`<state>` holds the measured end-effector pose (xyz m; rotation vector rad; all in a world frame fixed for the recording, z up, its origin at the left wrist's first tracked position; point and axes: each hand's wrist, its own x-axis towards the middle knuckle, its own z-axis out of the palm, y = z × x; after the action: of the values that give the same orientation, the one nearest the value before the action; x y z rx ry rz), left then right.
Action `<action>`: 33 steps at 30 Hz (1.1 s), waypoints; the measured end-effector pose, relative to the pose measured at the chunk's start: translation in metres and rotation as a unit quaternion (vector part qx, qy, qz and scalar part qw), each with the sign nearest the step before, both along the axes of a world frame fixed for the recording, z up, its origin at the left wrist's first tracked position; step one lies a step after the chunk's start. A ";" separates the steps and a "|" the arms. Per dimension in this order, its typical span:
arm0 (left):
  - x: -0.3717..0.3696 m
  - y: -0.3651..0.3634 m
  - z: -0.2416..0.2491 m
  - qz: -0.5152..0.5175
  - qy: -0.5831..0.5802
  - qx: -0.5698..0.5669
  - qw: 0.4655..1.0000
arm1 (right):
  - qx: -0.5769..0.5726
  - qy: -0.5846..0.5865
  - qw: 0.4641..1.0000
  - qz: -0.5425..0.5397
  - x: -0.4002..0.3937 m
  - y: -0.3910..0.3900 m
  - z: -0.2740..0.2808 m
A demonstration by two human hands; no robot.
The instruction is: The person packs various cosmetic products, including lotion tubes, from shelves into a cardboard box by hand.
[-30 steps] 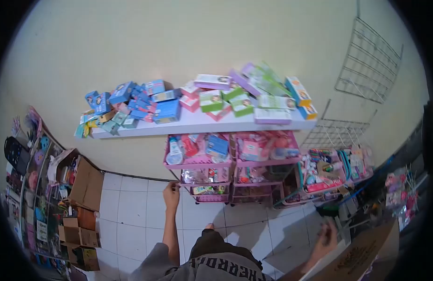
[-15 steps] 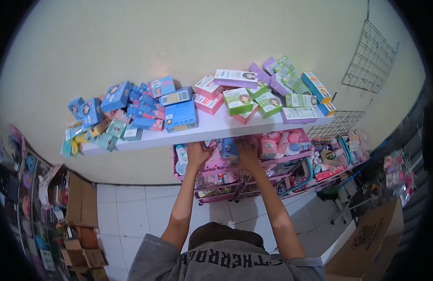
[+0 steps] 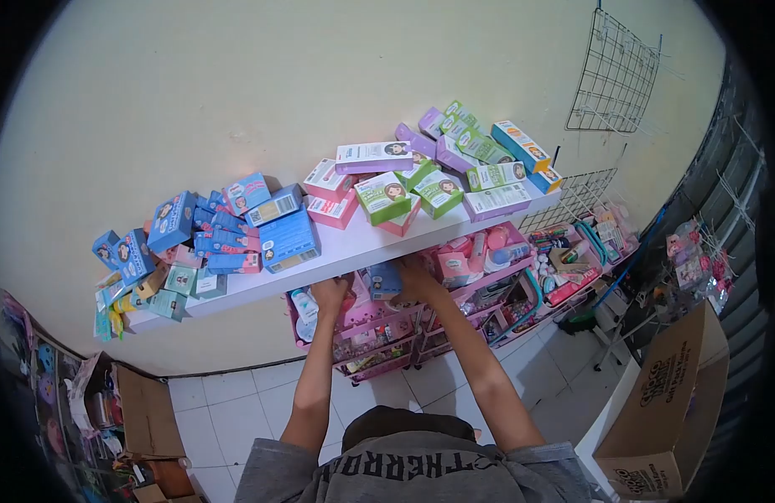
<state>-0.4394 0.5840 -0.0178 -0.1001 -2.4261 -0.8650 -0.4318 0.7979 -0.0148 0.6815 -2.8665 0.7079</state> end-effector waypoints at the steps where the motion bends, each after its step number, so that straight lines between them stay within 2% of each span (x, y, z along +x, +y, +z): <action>1: 0.005 0.001 0.008 -0.004 0.001 0.001 1.000 | 0.001 0.001 1.000 -0.004 0.007 -0.003 0.013; 3: 0.019 0.003 0.019 0.016 -0.049 0.102 0.993 | 0.067 0.047 0.995 -0.052 0.028 -0.004 0.038; 4: 0.019 -0.004 0.016 0.011 -0.111 0.104 0.988 | 0.067 0.046 0.995 -0.058 0.036 -0.001 0.043; 6: 0.045 0.001 0.017 -0.018 0.045 0.241 0.969 | 0.004 0.113 0.994 -0.005 0.054 0.008 0.048; 8: 0.068 -0.005 -0.003 -0.001 0.013 0.294 0.956 | -0.027 0.073 0.997 0.007 0.083 0.026 0.055; 9: 0.086 -0.003 0.002 -0.021 -0.058 0.336 0.940 | -0.056 0.034 0.998 0.022 0.100 0.038 0.058; 12: 0.124 0.020 0.010 -0.107 -0.147 0.388 0.904 | -0.105 0.004 0.994 0.004 0.164 0.083 0.069; 14: 0.140 0.057 0.031 -0.105 -0.209 0.360 0.903 | -0.115 0.002 0.991 -0.067 0.209 0.121 0.080; 15: 0.141 0.074 0.023 -0.166 -0.228 0.407 0.869 | -0.130 0.004 0.986 -0.104 0.233 0.142 0.086; 16: 0.143 0.103 0.045 -0.247 -0.293 0.364 0.849 | -0.106 0.018 0.981 -0.160 0.258 0.161 0.091; 17: 0.162 0.143 0.079 -0.308 -0.308 0.416 0.798 | -0.097 0.027 0.971 -0.217 0.284 0.181 0.100; 19: 0.169 0.202 0.070 -0.403 -0.344 0.423 0.735 | -0.109 0.054 0.936 -0.331 0.340 0.212 0.120; 21: 0.186 0.274 0.069 -0.486 -0.374 0.390 0.687 | -0.076 0.089 0.894 -0.433 0.399 0.238 0.140; 22: 0.199 0.304 0.071 -0.527 -0.383 0.372 0.662 | -0.075 0.095 0.860 -0.496 0.431 0.248 0.156; 24: 0.247 0.370 0.109 -0.597 -0.421 0.341 0.592 | -0.049 0.124 0.787 -0.603 0.490 0.264 0.177; 25: 0.268 0.405 0.115 -0.660 -0.385 0.332 0.553 | -0.023 0.144 0.747 -0.648 0.520 0.273 0.181; 26: 0.296 0.433 0.141 -0.689 -0.397 0.298 0.529 | 0.036 0.194 0.715 -0.671 0.549 0.286 0.184; 27: 0.317 0.465 0.149 -0.738 -0.345 0.250 0.523 | 0.049 0.171 0.662 -0.728 0.573 0.293 0.189; 28: 0.344 0.494 0.161 -0.768 -0.323 0.271 0.482 | 0.036 0.181 0.624 -0.759 0.594 0.304 0.192; 29: 0.368 0.520 0.174 -0.792 -0.293 0.229 0.484 | 0.024 0.191 0.586 -0.787 0.613 0.316 0.193; 30: 0.388 0.550 0.172 -0.817 -0.218 0.183 0.501 | 0.023 0.188 0.578 -0.794 0.631 0.330 0.187; 32: 0.432 0.598 0.169 -0.839 -0.091 0.152 0.514 | 0.033 0.115 0.499 -0.858 0.660 0.362 0.166; 33: 0.452 0.613 0.171 -0.847 -0.069 0.085 0.521 | 0.030 0.111 0.496 -0.861 0.667 0.373 0.157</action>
<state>0.0125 1.1972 0.1535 -2.6466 -1.5425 -1.7290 0.2348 1.1704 0.1422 -1.7657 -1.7364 0.0382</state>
